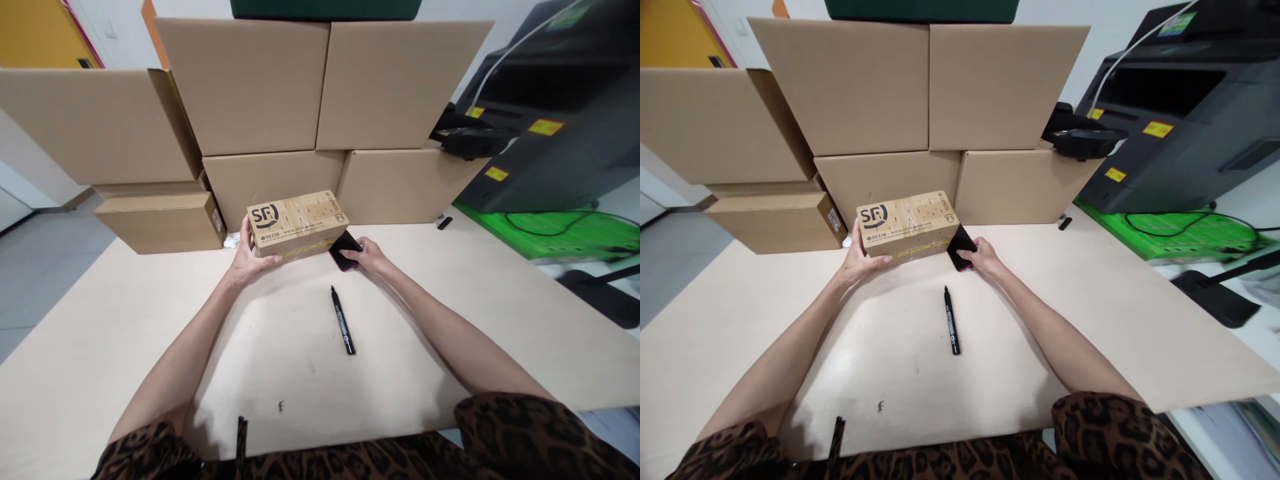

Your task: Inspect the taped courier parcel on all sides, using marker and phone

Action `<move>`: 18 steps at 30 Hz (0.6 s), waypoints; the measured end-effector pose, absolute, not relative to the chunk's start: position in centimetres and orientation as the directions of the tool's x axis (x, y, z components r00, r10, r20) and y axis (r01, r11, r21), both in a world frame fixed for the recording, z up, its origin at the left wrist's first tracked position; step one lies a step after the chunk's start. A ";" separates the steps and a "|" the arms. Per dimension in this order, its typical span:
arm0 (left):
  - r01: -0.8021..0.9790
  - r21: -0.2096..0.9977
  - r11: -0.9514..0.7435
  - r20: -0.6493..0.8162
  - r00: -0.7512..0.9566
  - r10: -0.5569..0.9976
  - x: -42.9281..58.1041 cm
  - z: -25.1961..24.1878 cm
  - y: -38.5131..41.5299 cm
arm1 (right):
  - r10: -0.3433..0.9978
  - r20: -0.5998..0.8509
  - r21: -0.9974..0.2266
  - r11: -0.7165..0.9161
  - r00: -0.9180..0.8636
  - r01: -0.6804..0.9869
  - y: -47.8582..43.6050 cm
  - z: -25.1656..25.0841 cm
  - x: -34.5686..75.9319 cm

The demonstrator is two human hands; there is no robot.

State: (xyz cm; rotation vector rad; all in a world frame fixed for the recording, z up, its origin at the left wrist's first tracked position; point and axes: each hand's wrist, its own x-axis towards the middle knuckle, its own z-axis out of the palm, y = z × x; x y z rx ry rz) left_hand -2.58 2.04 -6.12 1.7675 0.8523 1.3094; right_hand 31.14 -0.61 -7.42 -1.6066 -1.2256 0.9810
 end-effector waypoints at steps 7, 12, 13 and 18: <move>0.091 0.851 -0.518 0.477 0.280 0.833 -3.0 -6.0 1.9 | 0.940 0.004 -0.999 -0.011 0.341 0.044 -4.5 -6.7 31.5; 0.104 0.879 -0.465 0.435 0.225 0.872 -2.9 -5.8 1.5 | 0.883 0.137 -0.981 0.184 0.448 -0.064 -6.9 -4.6 32.9; 0.113 0.885 -0.452 0.423 0.211 0.881 -2.8 -5.7 1.3 | 0.879 0.155 -0.966 0.230 0.452 -0.117 -7.2 -4.2 33.0; 0.111 0.899 -0.424 0.402 0.178 0.898 -2.4 -4.8 0.5 | 0.873 0.159 -0.849 0.359 0.460 -0.387 -8.0 -3.0 32.1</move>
